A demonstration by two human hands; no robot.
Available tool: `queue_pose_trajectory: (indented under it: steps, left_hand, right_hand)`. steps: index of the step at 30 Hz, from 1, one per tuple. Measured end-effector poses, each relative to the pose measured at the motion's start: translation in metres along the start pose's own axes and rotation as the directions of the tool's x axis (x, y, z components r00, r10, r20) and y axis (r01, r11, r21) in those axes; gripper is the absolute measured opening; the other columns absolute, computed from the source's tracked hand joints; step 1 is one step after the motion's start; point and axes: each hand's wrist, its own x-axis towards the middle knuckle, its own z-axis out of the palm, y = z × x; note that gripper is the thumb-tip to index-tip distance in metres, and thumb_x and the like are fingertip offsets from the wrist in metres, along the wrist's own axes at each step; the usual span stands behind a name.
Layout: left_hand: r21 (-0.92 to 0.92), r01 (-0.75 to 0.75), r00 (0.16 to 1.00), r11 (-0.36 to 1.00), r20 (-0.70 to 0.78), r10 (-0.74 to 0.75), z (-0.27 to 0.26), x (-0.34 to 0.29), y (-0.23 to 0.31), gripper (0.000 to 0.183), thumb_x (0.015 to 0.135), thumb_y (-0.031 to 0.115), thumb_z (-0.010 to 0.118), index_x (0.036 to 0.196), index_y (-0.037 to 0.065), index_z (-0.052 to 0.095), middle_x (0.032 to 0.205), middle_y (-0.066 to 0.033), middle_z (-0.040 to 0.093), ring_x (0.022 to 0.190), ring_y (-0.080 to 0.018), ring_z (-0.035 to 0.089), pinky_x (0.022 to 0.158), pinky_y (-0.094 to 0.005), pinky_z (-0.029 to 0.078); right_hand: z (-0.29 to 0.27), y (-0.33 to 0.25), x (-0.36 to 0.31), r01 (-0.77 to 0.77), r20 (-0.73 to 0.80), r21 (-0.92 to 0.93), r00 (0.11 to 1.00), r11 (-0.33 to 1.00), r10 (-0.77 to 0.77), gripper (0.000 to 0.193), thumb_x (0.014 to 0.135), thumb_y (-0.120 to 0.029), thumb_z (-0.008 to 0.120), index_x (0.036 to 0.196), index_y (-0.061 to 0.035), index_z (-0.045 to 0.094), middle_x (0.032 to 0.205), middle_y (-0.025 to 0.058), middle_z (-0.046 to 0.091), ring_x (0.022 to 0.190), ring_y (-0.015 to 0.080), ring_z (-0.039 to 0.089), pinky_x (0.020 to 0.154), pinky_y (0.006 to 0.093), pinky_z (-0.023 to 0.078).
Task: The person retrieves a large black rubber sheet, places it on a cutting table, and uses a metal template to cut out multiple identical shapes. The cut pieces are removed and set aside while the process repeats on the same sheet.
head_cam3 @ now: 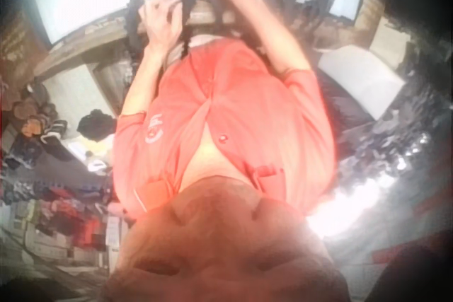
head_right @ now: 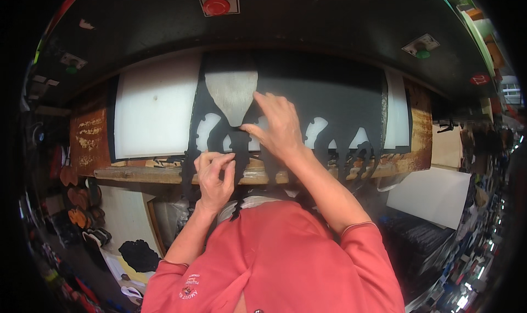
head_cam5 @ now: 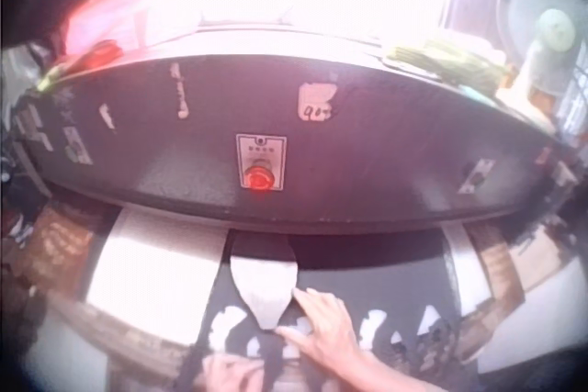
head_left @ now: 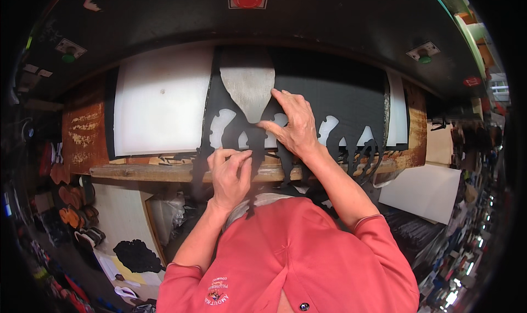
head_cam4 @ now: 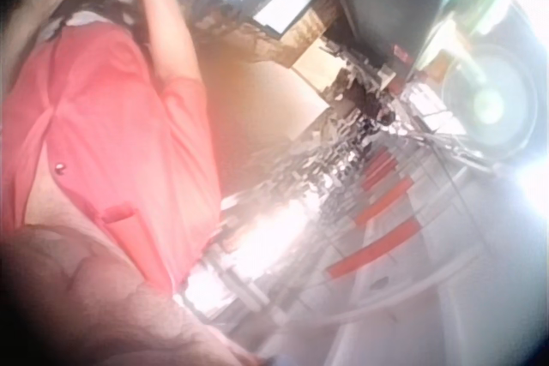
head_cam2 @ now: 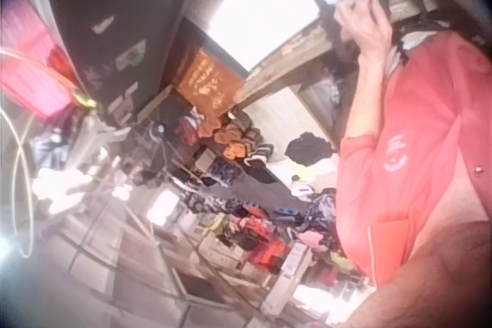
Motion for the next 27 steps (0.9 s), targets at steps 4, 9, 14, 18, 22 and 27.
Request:
queue_pose_trajectory:
  steps: [4,9,14,18,22,27]
  left_hand:
    - [0.02,-0.041,0.999,0.999,0.008,0.041,0.003,-0.006,-0.006,0.026,0.089,0.001,0.079,0.113,0.01,0.074,0.085,-0.0008,0.072,0.092,-0.023,0.065,0.109,-0.0516,0.042]
    - [0.059,-0.053,0.999,0.997,-0.011,0.053,0.012,-0.013,-0.008,0.027,0.089,0.002,0.079,0.114,0.011,0.072,0.083,0.0001,0.069,0.086,-0.0221,0.064,0.109,-0.0527,0.042]
    - [0.134,-0.125,0.989,0.983,-0.056,0.134,0.013,-0.011,-0.017,0.031,0.088,0.005,0.082,0.116,0.012,0.071,0.082,0.0,0.067,0.084,-0.0226,0.064,0.109,-0.0531,0.043]
    - [0.144,-0.167,0.976,0.975,-0.115,0.184,0.011,-0.01,-0.026,0.03,0.086,0.007,0.085,0.112,0.01,0.07,0.08,-0.0009,0.066,0.08,-0.0242,0.064,0.109,-0.0537,0.044]
    - [0.19,-0.192,0.954,0.963,-0.193,0.228,0.012,-0.01,-0.029,0.02,0.087,0.006,0.085,0.095,0.009,0.066,0.076,-0.0021,0.065,0.078,-0.0257,0.061,0.108,-0.0534,0.045]
    - [0.281,-0.158,0.966,0.947,-0.152,0.207,0.022,-0.003,-0.03,0.017,0.091,0.01,0.083,0.091,0.01,0.066,0.075,-0.0019,0.066,0.078,-0.026,0.062,0.11,-0.0526,0.045]
  right_hand:
    - [0.004,-0.002,0.0,-0.016,-0.023,-0.023,1.0,1.0,0.016,0.083,0.071,-0.036,0.1,0.14,-0.0014,0.068,0.128,0.0193,0.074,0.115,0.0355,0.067,0.102,0.0457,0.052]
    - [0.01,0.0,0.001,-0.012,-0.039,-0.004,0.999,1.0,0.012,0.082,0.068,-0.037,0.101,0.137,-0.003,0.07,0.126,0.017,0.075,0.115,0.0353,0.067,0.102,0.0457,0.052]
    - [0.001,0.001,0.007,0.013,-0.034,0.076,0.999,0.997,-0.01,0.07,0.076,-0.029,0.097,0.134,-0.0019,0.07,0.126,0.0171,0.074,0.117,0.0376,0.067,0.103,0.0461,0.054]
    - [-0.047,0.016,-0.015,0.047,-0.12,0.249,0.993,0.967,-0.017,0.057,0.087,-0.019,0.09,0.135,0.0011,0.067,0.118,0.0185,0.074,0.111,0.0354,0.071,0.099,0.0427,0.057]
    - [-0.133,0.052,-0.033,-0.255,-0.484,0.313,0.786,0.915,0.385,0.011,0.105,-0.011,0.073,0.108,-0.0019,0.069,0.098,0.0023,0.07,0.088,0.01,0.065,0.081,0.0266,0.054]
    - [-0.233,0.122,-0.011,-0.238,-0.719,0.113,0.65,0.965,0.245,0.024,0.11,-0.02,0.067,0.097,-0.0001,0.068,0.077,0.0025,0.065,0.073,0.0095,0.056,0.067,0.0307,0.05]
